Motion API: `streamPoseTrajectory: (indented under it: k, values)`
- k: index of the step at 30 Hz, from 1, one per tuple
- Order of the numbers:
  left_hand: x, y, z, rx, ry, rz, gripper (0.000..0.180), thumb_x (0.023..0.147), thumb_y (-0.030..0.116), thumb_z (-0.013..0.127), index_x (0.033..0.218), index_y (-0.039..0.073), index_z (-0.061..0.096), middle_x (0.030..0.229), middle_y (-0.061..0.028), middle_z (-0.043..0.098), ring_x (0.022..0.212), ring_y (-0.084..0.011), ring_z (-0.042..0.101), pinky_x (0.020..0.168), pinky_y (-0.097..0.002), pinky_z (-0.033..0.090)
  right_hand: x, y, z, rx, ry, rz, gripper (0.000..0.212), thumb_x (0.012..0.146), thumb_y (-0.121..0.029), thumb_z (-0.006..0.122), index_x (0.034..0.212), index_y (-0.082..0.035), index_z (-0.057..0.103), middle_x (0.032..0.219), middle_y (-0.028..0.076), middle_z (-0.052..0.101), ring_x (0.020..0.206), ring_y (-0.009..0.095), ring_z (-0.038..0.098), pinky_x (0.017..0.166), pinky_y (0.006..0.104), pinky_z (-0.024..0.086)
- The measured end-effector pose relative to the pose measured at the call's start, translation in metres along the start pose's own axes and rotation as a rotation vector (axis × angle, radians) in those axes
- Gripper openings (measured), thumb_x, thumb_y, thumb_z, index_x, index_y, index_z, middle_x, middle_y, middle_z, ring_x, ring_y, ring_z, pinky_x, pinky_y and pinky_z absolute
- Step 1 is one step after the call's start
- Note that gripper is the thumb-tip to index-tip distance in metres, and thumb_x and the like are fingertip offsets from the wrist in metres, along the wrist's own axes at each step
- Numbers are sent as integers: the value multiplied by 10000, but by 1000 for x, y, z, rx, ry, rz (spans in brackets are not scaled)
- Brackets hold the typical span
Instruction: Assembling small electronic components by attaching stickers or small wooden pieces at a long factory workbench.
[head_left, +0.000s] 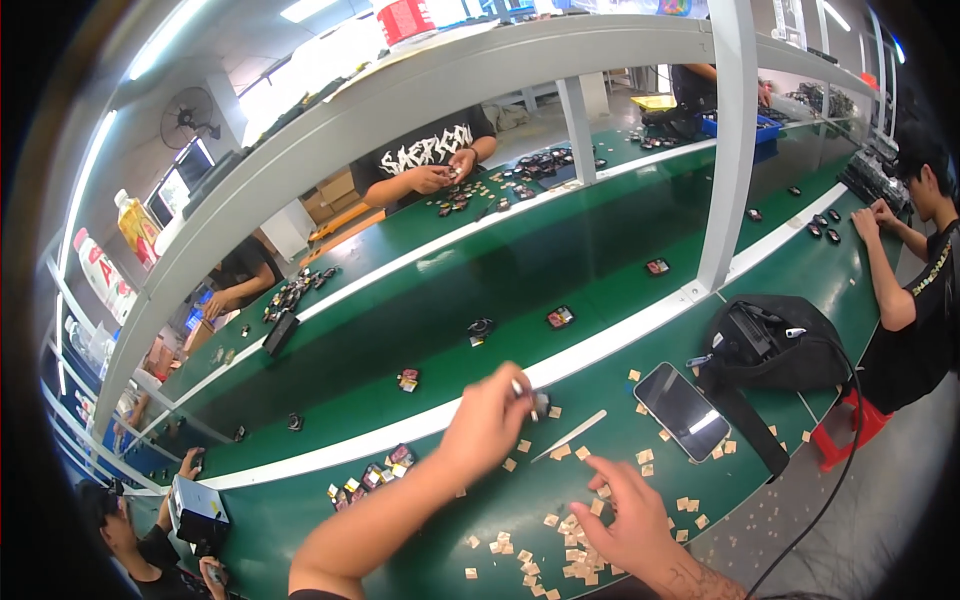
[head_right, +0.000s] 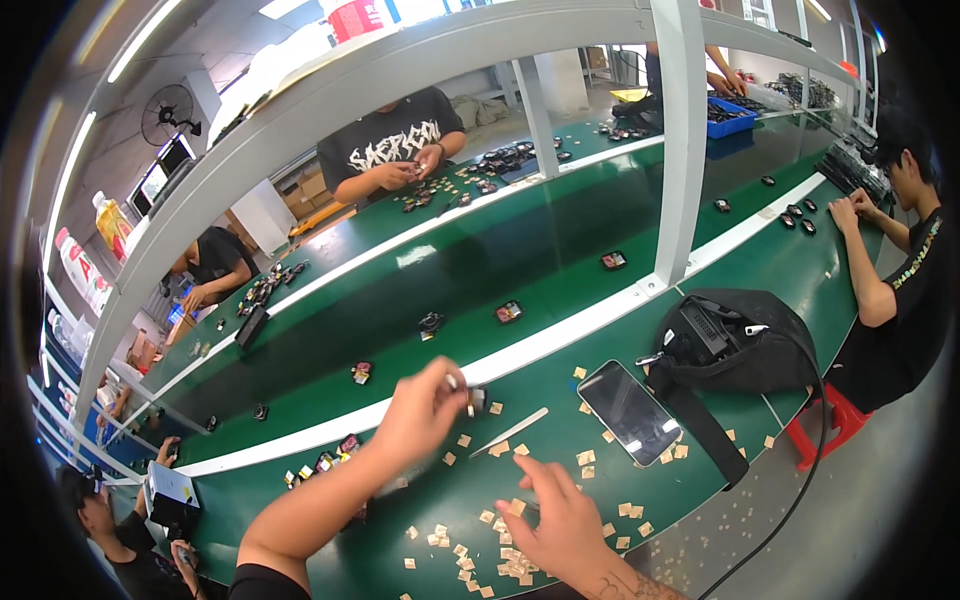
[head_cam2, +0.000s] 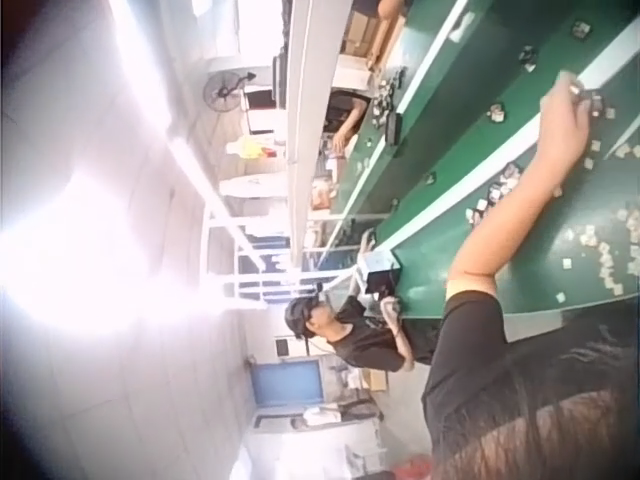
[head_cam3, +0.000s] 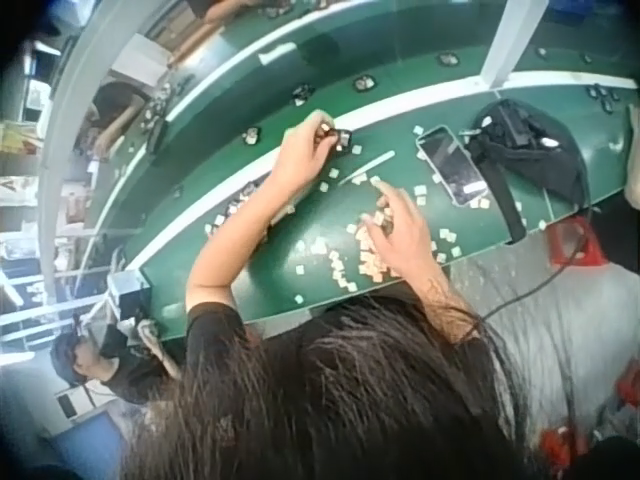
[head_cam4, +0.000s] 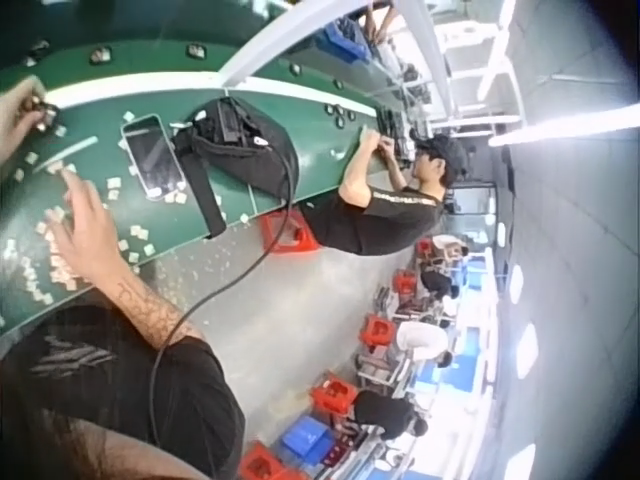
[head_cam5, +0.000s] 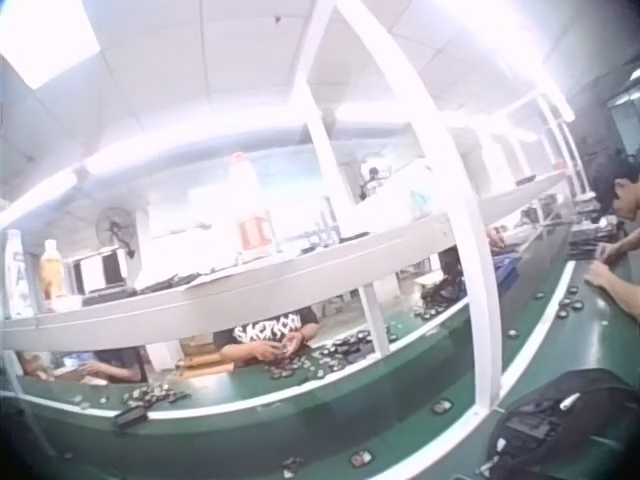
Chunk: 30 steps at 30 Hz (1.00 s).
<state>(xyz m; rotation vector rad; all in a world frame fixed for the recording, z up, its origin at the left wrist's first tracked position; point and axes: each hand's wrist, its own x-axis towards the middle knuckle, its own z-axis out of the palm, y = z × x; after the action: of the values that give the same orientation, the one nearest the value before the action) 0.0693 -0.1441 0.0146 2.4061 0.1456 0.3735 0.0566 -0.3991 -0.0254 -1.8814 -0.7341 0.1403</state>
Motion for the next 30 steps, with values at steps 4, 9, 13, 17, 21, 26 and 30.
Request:
streamPoseTrajectory:
  k: [4, 9, 13, 17, 21, 26, 30]
  values:
    - [66, -81, -4, 204, 101, -91, 191, 928, 77, 744, 1100, 35, 671, 889, -158, 743, 871, -323, 750, 806, -426, 576, -11, 15, 2, -112, -8, -118, 537, 904, -235, 811, 1375, -60, 621, 1004, 56, 664, 699, 243, 702, 609, 362, 568]
    - [93, -100, 6, 585, 240, -116, 252, 880, 195, 755, 1130, 168, 747, 1210, -139, 659, 1255, -398, 539, 1031, -552, 494, -16, 25, -6, -148, 49, -136, 412, 926, -197, 773, 1303, -70, 667, 996, 59, 657, 704, 241, 702, 606, 368, 572]
    - [107, -126, -5, 461, 181, -192, 451, 913, 146, 731, 1356, 187, 657, 1278, -172, 620, 1317, -414, 526, 1075, -559, 484, -13, 25, -5, -187, -15, -171, 317, 945, -125, 726, 1256, -75, 687, 991, 61, 652, 723, 258, 694, 619, 376, 576]
    - [116, -137, -2, 353, 39, -117, 574, 947, 89, 683, 1491, 225, 563, 1296, -209, 588, 1287, -427, 562, 1101, -503, 491, -12, 29, -5, -240, -39, -246, 303, 929, -83, 710, 1232, -80, 700, 985, 58, 647, 744, 270, 684, 634, 371, 576]
    - [119, -128, -7, 491, -98, -90, 567, 978, 114, 667, 1514, 260, 556, 1270, -218, 583, 1256, -437, 584, 1091, -491, 504, -12, 32, -2, -252, 12, -344, 290, 896, -29, 698, 1179, -87, 722, 965, 56, 637, 751, 262, 676, 646, 362, 573]
    - [120, -111, -13, 552, -166, -125, 424, 993, 139, 670, 1404, 222, 613, 1261, -222, 582, 1259, -420, 587, 1050, -498, 529, -13, 29, -5, -224, -55, -355, 209, 893, -10, 713, 1093, -70, 736, 919, 86, 660, 746, 290, 675, 623, 378, 553]
    - [113, -108, -24, 409, -152, -151, 312, 1000, 116, 663, 1304, 174, 623, 1234, -221, 583, 1256, -407, 598, 1017, -504, 532, -16, 32, -3, -213, -123, -355, 131, 907, -57, 749, 1037, -74, 743, 893, 81, 658, 737, 281, 667, 623, 373, 547]
